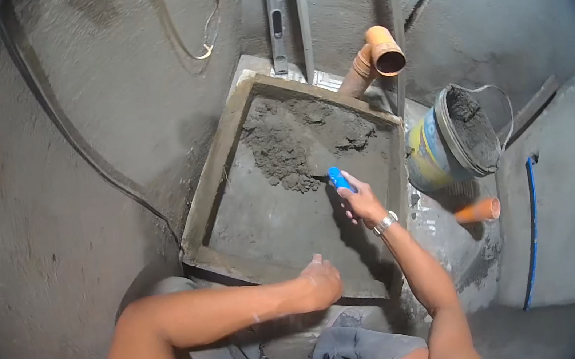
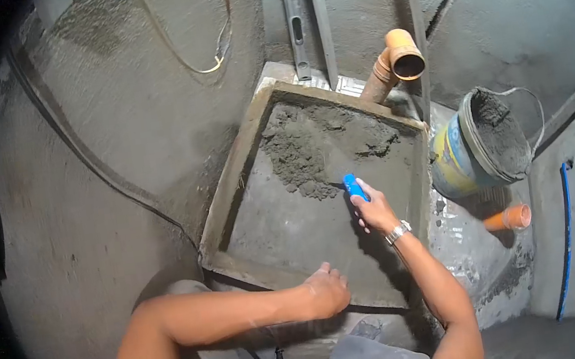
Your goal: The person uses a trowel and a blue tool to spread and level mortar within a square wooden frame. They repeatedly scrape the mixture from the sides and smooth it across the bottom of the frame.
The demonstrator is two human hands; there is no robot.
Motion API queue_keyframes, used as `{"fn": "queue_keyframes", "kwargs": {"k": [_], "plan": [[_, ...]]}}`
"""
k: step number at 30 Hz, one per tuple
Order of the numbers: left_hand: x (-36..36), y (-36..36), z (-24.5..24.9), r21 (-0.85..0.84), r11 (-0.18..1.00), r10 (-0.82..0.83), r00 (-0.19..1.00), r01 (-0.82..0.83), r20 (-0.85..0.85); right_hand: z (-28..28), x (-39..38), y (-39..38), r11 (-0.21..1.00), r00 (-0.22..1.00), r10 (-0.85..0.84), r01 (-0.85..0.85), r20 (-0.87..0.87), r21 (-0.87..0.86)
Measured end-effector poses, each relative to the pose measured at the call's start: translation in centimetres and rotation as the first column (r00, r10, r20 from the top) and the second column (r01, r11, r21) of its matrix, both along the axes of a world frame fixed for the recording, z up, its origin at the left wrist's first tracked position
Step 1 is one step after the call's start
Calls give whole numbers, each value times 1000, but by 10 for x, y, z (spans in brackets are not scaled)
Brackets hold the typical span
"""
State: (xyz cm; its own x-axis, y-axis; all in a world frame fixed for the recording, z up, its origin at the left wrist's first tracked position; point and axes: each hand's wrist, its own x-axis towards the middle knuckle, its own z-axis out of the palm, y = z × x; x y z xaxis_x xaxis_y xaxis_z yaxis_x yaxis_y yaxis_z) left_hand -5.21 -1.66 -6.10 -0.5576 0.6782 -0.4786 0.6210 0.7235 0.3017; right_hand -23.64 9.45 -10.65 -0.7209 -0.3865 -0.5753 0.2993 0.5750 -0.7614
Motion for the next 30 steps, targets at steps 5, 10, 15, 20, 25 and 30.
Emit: {"fn": "queue_keyframes", "kwargs": {"k": [5,10,15,20,25,30], "plan": [[5,2,-10,-5,1000,6,1000,-6,-28,-82,-74,-26,957,648,290,-216,-704,195],[-3,-1,-3,15,1000,24,996,-26,91,-33,-38,-55,860,568,493,-203,-659,469],[-10,-7,16,61,994,86,994,-90,67,-18,-7,-20,996,991,-81,83,-109,14],[-6,-2,6,77,996,32,998,-37,62,-46,-50,-42,886,585,435,-141,-685,443],[-3,-7,11,47,999,22,998,-24,54,-22,-39,-74,841,560,522,-211,-643,499],[-3,-9,5,108,992,64,997,-60,-32,-43,-18,-26,990,891,138,-121,-432,66]]}}
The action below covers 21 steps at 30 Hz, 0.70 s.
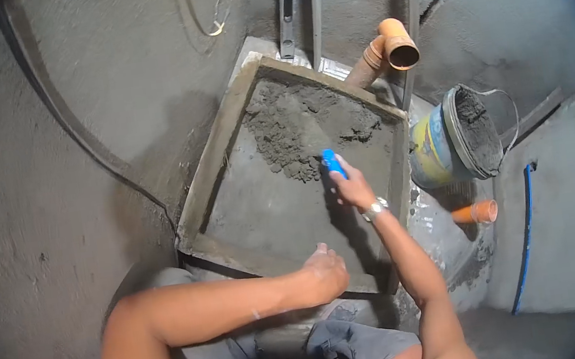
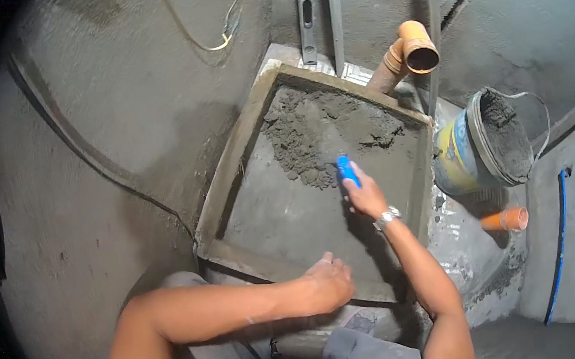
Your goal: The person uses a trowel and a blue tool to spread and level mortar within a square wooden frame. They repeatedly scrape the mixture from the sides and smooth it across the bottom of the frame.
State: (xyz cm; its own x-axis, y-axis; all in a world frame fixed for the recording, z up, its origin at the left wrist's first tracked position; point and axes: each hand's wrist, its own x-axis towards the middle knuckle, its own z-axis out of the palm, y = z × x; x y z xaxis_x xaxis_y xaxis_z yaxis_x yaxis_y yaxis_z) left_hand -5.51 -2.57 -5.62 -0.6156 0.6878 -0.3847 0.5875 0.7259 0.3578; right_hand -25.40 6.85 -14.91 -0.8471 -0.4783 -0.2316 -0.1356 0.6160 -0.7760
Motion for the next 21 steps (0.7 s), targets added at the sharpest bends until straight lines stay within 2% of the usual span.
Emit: {"fn": "queue_keyframes", "kwargs": {"k": [1,2,4,7,10,12,13,14,15,16,17,21], "plan": [[2,1,-4,5,1000,-2,1000,2,-7,21,7,9,995,937,-103,101,334,26],[3,1,-2,20,1000,-2,1000,2,15,19,7,19,985,939,-95,136,330,-104],[3,0,2,44,999,-6,999,4,52,32,5,36,990,969,-109,126,223,-62],[6,4,4,3,999,-37,999,37,-1,23,-7,59,999,998,-44,45,-37,27],[7,13,0,-24,998,-62,998,62,1,30,-32,29,982,921,-88,144,381,-120],[8,12,1,9,998,-60,997,59,42,25,-37,-8,989,943,-150,147,297,31],[8,10,1,20,998,-60,996,59,65,-6,-47,-15,1000,985,-1,6,-171,31],[10,12,-1,-11,997,-71,992,73,106,-12,-40,-26,989,792,145,-107,-593,99],[11,14,-5,-43,995,-79,987,86,140,-11,-36,-25,967,877,186,-83,-444,242],[9,13,-6,-74,993,-80,983,93,166,18,-22,-29,921,937,205,-87,-283,380],[7,10,-1,-80,992,-83,985,96,150,5,-19,-22,948,948,183,-100,-259,303],[2,3,7,-44,998,-44,993,49,105,-32,1,35,987,864,128,-157,-486,-19]]}}
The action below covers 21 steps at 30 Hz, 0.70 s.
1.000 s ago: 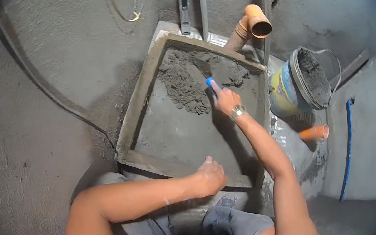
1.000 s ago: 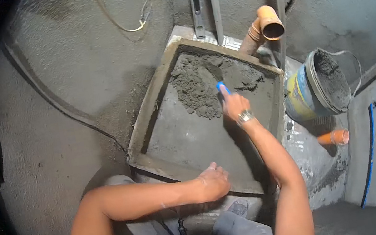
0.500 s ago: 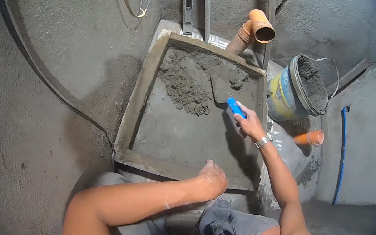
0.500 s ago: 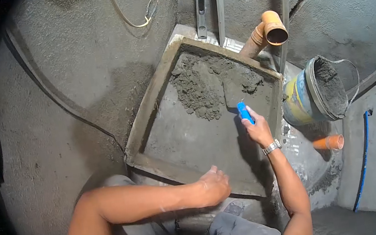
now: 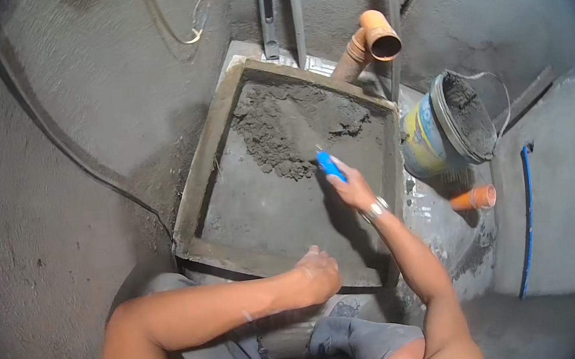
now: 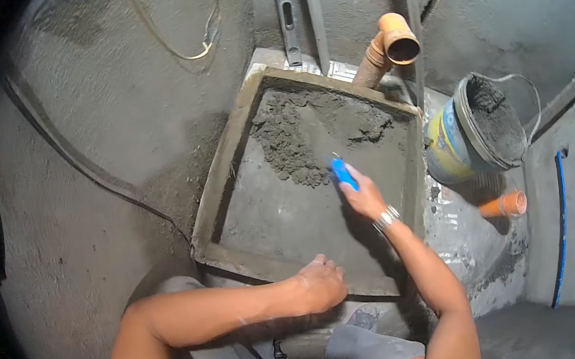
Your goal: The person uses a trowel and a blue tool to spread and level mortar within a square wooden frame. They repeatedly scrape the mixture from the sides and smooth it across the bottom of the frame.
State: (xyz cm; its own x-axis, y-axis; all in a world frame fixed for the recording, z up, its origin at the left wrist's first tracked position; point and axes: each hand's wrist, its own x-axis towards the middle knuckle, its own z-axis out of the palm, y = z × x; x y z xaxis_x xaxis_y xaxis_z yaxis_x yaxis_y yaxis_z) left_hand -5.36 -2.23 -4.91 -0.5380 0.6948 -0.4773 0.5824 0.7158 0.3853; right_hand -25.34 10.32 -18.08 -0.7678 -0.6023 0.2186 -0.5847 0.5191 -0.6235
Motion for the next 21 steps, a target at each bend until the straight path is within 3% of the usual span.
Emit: {"fn": "queue_keyframes", "kwargs": {"k": [1,2,3,4,7,9,11,12,13,15,16,17,19,21], "plan": [[-2,-1,0,17,1000,11,1000,-11,-3,-5,3,14,997,996,24,-30,-84,-69],[-4,-1,1,9,1000,15,1000,-15,1,8,8,21,997,977,-69,75,203,-25],[-7,-1,4,0,1000,14,1000,-14,6,40,18,23,985,868,-172,168,467,50],[-8,-2,5,-12,1000,5,1000,-5,13,56,24,24,959,676,-277,242,683,150],[-5,5,-4,1,1000,-10,1000,10,-6,48,-11,-6,954,512,-125,297,850,-39],[0,9,-14,37,999,-6,1000,6,-12,43,-29,-41,952,527,-135,303,839,-38],[9,8,-21,78,997,-8,999,10,-34,48,-27,-60,970,700,-241,195,672,145],[13,7,-23,108,994,-11,998,17,-55,8,-42,-53,989,942,-136,114,307,89],[17,7,-27,148,989,-8,998,18,-69,-35,-54,-43,996,993,-5,15,-115,91],[13,2,-35,234,972,58,968,1,-245,-32,-52,-35,995,992,25,-12,-127,104],[2,1,-28,81,996,-19,973,39,-230,-1,-36,-36,946,1000,2,8,-30,323],[-2,-12,-39,251,967,138,918,-43,-372,34,-20,-38,853,998,-30,-6,60,522],[-26,-23,-16,33,985,172,939,-169,-297,43,7,-29,817,998,41,-2,-55,576],[-40,-41,-13,49,940,340,914,-338,-222,36,28,-17,795,993,78,-7,-92,606]]}}
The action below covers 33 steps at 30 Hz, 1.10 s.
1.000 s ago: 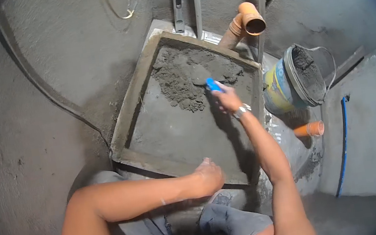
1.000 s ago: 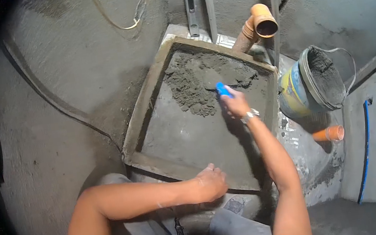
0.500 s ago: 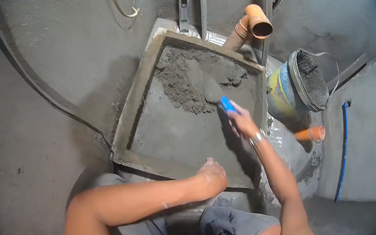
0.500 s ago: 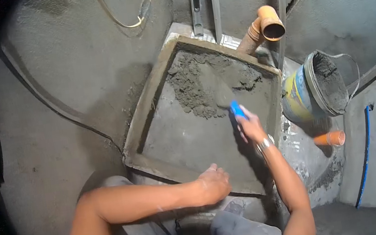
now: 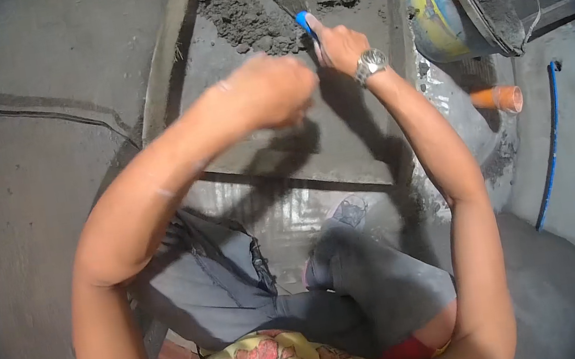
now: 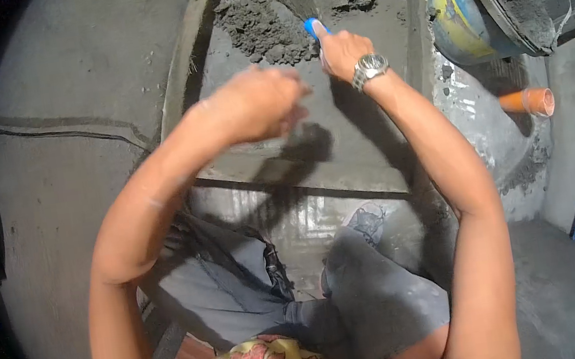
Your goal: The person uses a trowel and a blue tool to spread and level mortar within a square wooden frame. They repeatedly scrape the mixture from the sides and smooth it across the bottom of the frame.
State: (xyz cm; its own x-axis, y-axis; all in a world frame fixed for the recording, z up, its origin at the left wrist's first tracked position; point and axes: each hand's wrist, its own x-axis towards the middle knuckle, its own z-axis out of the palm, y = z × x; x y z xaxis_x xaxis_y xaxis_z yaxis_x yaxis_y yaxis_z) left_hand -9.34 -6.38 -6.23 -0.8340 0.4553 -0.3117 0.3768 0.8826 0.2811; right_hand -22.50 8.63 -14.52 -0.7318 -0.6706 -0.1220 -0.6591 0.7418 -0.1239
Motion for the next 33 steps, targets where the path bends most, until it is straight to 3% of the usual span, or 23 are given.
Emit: {"fn": "queue_keyframes", "kwargs": {"k": [3,6,7,8,9,10,11,14,15,19,22,23,26,27,28,31,33], "plan": [[-3,-24,11,156,980,152,967,-121,-206,-15,23,23,1000,998,24,-23,-51,19],[-6,-7,-1,-62,989,130,985,-138,-111,-26,25,45,1000,998,6,-5,56,-18],[2,3,-19,-114,993,8,992,-23,-130,-17,27,47,999,987,-4,10,162,-34],[14,16,-49,-145,989,-56,988,35,-147,-16,26,49,1000,989,-16,16,148,0],[30,31,-49,-175,975,-136,990,138,24,-17,22,49,999,991,-21,17,132,30],[46,44,-61,-107,986,-110,983,127,150,-17,21,46,998,992,-25,18,123,54],[62,53,-61,-122,977,-152,971,176,184,-12,20,44,996,982,-85,80,170,39],[88,67,-105,-222,935,-286,958,276,-12,-13,17,48,991,979,-131,125,158,42],[86,72,-110,-264,906,-328,943,331,57,-15,16,50,986,973,-159,149,164,71],[87,80,-100,-256,920,-280,955,296,97,-34,15,66,977,959,-211,200,190,73],[96,85,-97,-207,932,-287,955,297,77,-15,19,66,972,936,-233,233,263,34],[96,89,-90,-199,929,-300,950,312,90,-23,12,67,980,960,-174,191,221,-58],[85,97,-63,-156,925,-333,937,346,108,-23,-17,62,976,876,-206,217,436,26],[83,98,-60,-121,933,-333,941,339,65,-25,-21,61,961,776,-229,275,588,12],[79,98,-52,-118,934,-320,938,336,133,-29,-23,61,943,654,-239,333,717,11],[66,102,-25,-117,931,-287,891,346,353,-27,-19,60,911,869,-159,312,468,-271],[66,96,-17,-96,928,-333,916,361,225,-6,-20,59,876,913,-207,332,350,-350]]}}
